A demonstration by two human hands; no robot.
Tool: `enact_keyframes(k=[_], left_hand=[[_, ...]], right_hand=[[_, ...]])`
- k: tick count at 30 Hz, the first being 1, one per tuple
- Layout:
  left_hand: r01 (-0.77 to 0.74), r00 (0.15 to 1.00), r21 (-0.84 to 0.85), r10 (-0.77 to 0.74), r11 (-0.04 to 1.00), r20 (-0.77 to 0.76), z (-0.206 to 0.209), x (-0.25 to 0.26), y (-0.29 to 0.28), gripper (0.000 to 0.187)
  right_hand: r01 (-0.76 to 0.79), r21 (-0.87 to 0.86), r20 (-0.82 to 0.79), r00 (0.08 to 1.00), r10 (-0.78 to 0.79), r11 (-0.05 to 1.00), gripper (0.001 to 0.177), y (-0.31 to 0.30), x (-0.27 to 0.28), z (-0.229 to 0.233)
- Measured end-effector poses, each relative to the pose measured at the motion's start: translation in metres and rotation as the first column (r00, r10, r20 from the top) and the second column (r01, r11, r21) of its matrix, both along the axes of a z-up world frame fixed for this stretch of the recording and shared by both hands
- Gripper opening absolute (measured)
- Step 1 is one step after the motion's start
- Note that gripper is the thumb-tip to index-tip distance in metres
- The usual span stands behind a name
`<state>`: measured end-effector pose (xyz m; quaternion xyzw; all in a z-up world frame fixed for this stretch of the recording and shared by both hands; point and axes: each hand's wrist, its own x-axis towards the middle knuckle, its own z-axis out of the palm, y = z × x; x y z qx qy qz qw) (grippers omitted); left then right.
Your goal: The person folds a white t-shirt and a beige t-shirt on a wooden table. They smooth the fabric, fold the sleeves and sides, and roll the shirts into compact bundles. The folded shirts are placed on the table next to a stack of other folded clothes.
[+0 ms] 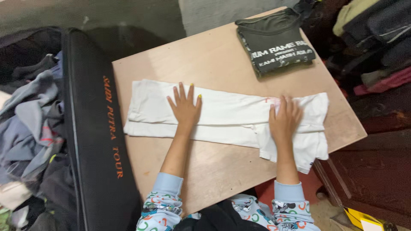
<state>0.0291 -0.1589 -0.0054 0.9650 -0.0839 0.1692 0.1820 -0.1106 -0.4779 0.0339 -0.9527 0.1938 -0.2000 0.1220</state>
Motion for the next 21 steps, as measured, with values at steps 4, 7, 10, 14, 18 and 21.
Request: enact_keyframes(k=[4, 7, 10, 14, 18, 21], left_hand=[[0.006, 0.999, -0.032, -0.008, 0.999, -0.048, 0.007, 0.004, 0.004, 0.061], [-0.004, 0.998, -0.051, 0.001, 0.999, -0.064, 0.009, 0.005, 0.007, 0.061], [-0.011, 0.998, -0.052, 0.008, 0.999, -0.060, 0.013, 0.010, 0.010, 0.061], [-0.002, 0.998, -0.019, 0.001, 1.000, -0.063, 0.016, 0.014, 0.013, 0.061], [0.018, 0.996, -0.031, -0.021, 0.999, -0.090, 0.016, 0.012, 0.015, 0.061], [0.009, 0.993, -0.032, -0.013, 0.999, -0.118, 0.021, 0.010, 0.013, 0.061]], right_hand=[[0.149, -0.139, -0.126, 0.978, -0.167, 0.979, 0.077, -0.020, -0.023, 0.006], [0.220, -0.022, -0.150, 0.964, -0.221, 0.975, 0.079, -0.017, -0.029, 0.007], [0.223, -0.013, -0.103, 0.969, -0.223, 0.975, 0.069, -0.030, -0.033, -0.008], [0.232, 0.261, 0.165, 0.946, -0.280, 0.937, 0.033, -0.086, -0.033, -0.046], [0.262, 0.245, 0.359, 0.870, -0.338, 0.933, 0.026, -0.131, -0.031, -0.039], [0.325, 0.337, 0.198, 0.893, -0.404, 0.884, 0.015, -0.143, -0.019, -0.013]])
